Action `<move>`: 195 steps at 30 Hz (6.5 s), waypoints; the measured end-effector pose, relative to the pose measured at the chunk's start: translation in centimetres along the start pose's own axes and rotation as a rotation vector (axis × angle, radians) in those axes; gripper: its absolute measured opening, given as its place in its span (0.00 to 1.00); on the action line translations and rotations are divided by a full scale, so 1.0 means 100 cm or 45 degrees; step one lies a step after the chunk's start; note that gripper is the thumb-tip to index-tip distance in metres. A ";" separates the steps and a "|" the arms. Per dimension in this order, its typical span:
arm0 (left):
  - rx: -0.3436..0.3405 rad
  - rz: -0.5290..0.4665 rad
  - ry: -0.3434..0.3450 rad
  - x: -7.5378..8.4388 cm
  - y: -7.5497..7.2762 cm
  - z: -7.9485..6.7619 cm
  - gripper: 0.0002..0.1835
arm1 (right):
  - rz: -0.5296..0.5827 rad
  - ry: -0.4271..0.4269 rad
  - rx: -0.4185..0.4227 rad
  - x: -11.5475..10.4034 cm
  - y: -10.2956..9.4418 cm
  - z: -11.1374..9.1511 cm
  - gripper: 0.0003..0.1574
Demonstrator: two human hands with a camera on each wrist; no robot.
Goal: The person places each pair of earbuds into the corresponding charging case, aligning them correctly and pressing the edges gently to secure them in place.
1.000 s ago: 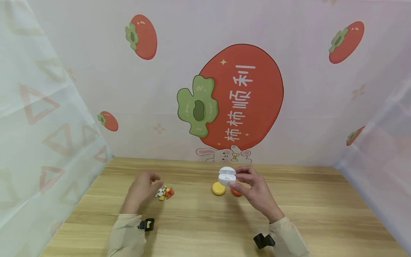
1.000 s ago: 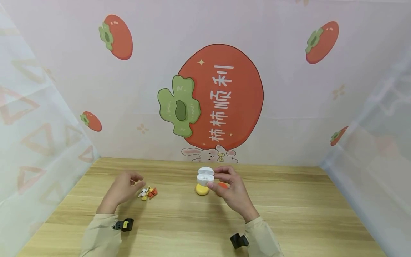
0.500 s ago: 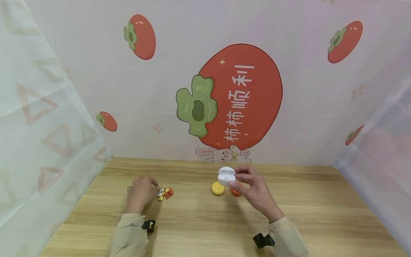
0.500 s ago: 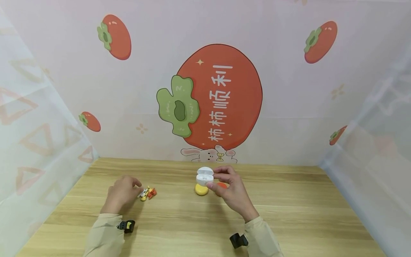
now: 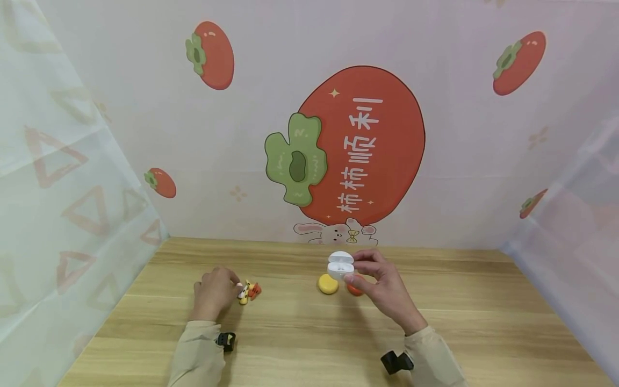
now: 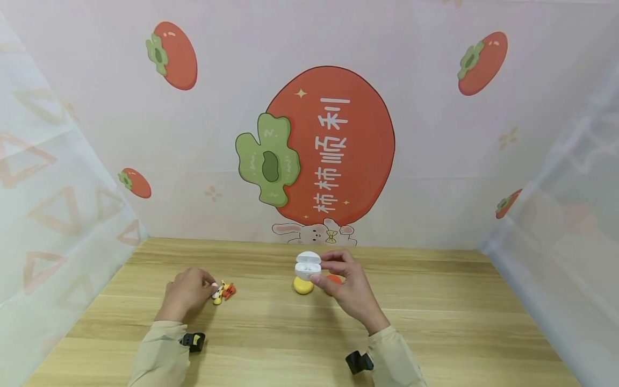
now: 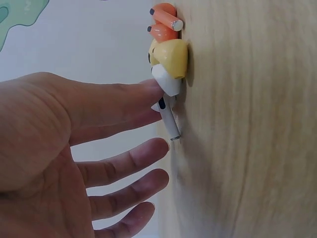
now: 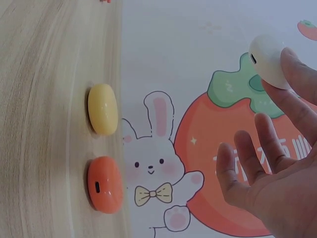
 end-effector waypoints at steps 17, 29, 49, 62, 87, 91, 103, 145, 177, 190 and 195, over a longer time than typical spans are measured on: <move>0.044 -0.071 -0.031 0.003 -0.006 0.001 0.05 | 0.004 0.027 -0.009 -0.004 0.000 0.000 0.12; 0.158 -0.181 0.098 0.015 -0.014 -0.003 0.07 | -0.010 0.038 -0.010 -0.001 0.001 0.000 0.12; 0.199 -0.366 0.295 0.034 -0.016 -0.003 0.11 | 0.024 0.008 0.000 -0.002 0.001 0.001 0.12; 0.112 -0.435 0.307 0.045 -0.014 -0.005 0.10 | 0.003 0.018 0.003 -0.002 0.000 0.001 0.12; 0.051 -1.018 0.596 0.087 0.002 -0.014 0.06 | -0.007 0.011 -0.009 -0.003 0.001 0.001 0.11; 0.061 -1.054 0.596 0.093 0.004 -0.015 0.06 | 0.002 0.010 -0.016 -0.003 0.003 0.001 0.11; 0.106 -1.102 0.689 0.113 0.015 -0.024 0.07 | 0.081 0.044 -0.066 -0.007 0.006 0.000 0.12; 0.090 -1.112 0.777 0.133 0.045 -0.034 0.05 | -0.105 -0.112 0.004 -0.011 0.013 -0.002 0.16; 0.026 -0.962 0.669 0.135 0.041 -0.038 0.04 | -0.120 -0.120 0.036 -0.012 0.013 -0.002 0.16; 0.041 -0.901 0.630 0.125 0.023 -0.035 0.05 | -0.131 -0.081 0.049 -0.009 0.011 -0.002 0.15; 0.043 -0.853 0.563 0.113 0.010 -0.029 0.07 | -0.094 -0.064 0.043 -0.010 0.010 -0.002 0.14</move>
Point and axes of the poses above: each hand's wrist, its own z-axis towards the middle knuckle, its own y-axis out of the palm, x = y × z, the point moved 1 cm from there along z, towards the middle knuckle, and after that the axes turned 15 degrees about -z, right-handed, at the moved point
